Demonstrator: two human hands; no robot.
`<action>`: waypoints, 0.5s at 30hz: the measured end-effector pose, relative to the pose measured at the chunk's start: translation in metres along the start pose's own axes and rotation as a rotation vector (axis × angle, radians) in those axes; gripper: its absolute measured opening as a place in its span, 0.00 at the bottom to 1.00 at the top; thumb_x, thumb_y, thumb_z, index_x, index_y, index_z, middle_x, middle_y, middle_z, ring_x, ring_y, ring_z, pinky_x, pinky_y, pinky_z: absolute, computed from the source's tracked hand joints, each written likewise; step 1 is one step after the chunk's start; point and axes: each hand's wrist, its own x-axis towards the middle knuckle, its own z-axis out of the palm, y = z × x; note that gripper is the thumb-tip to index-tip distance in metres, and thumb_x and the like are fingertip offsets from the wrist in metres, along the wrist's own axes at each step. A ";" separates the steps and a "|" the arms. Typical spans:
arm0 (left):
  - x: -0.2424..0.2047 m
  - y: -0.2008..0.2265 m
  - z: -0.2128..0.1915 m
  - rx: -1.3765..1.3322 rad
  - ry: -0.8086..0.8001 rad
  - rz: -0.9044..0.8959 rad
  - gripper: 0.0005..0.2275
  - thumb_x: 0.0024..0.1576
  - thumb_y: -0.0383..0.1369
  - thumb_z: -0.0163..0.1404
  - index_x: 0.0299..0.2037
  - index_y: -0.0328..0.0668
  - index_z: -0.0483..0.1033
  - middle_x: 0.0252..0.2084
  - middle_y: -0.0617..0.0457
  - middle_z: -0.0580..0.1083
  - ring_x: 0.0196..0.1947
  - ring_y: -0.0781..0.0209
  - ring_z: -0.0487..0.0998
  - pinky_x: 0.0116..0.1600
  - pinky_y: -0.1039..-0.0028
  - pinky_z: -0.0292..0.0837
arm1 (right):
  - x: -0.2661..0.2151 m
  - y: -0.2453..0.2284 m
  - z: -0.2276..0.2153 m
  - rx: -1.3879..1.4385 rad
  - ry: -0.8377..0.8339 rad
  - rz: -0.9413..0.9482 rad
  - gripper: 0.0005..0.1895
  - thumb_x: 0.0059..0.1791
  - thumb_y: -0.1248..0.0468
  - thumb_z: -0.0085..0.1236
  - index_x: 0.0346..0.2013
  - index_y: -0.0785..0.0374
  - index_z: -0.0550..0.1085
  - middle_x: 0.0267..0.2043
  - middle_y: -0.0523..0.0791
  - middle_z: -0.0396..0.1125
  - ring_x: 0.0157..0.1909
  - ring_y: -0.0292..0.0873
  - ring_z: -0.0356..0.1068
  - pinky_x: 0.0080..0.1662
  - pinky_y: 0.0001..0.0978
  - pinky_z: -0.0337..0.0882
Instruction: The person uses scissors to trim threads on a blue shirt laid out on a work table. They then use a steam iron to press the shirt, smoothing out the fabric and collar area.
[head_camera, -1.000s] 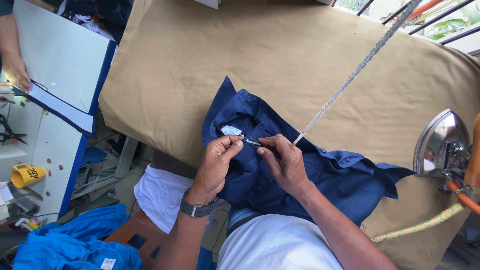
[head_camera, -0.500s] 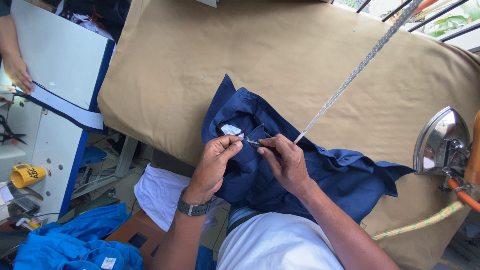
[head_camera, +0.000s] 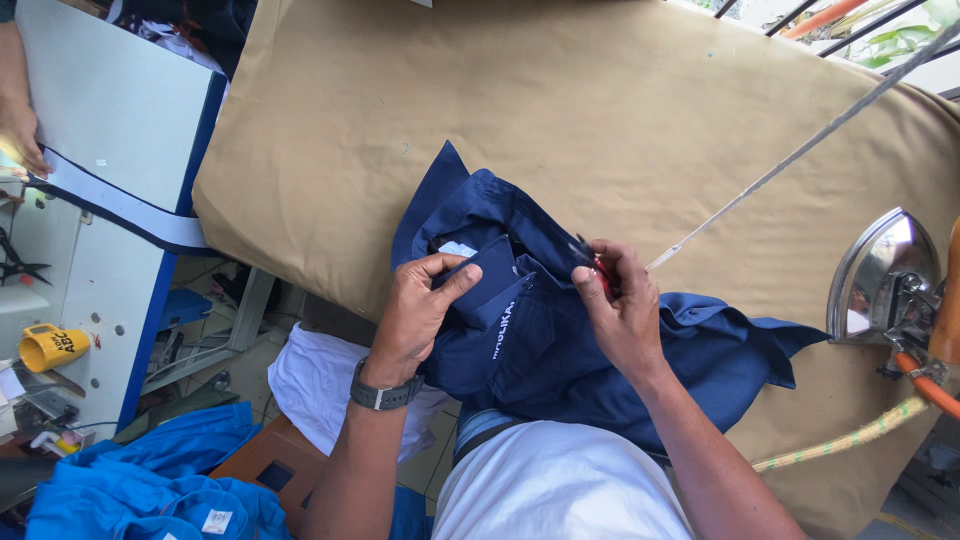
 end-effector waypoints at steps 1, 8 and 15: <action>0.003 -0.001 -0.002 -0.016 0.021 -0.006 0.04 0.57 0.27 0.59 0.38 0.32 0.82 0.35 0.59 0.78 0.35 0.74 0.74 0.44 0.81 0.71 | -0.001 -0.001 -0.003 -0.061 -0.024 -0.016 0.16 0.52 0.62 0.62 0.52 0.65 0.74 0.29 0.45 0.66 0.30 0.37 0.63 0.34 0.29 0.65; 0.014 -0.013 -0.013 -0.108 0.041 -0.063 0.04 0.61 0.28 0.57 0.35 0.36 0.80 0.34 0.60 0.77 0.34 0.76 0.73 0.45 0.82 0.69 | -0.014 0.008 0.030 -0.010 -0.171 -0.428 0.17 0.50 0.64 0.64 0.50 0.67 0.71 0.37 0.48 0.69 0.36 0.43 0.72 0.39 0.32 0.73; 0.009 -0.013 -0.011 -0.110 0.029 -0.044 0.06 0.65 0.30 0.51 0.37 0.40 0.78 0.34 0.63 0.73 0.36 0.77 0.68 0.46 0.82 0.64 | -0.015 0.027 0.065 0.105 -0.156 -0.342 0.16 0.50 0.66 0.64 0.47 0.68 0.69 0.37 0.48 0.68 0.35 0.41 0.71 0.40 0.32 0.74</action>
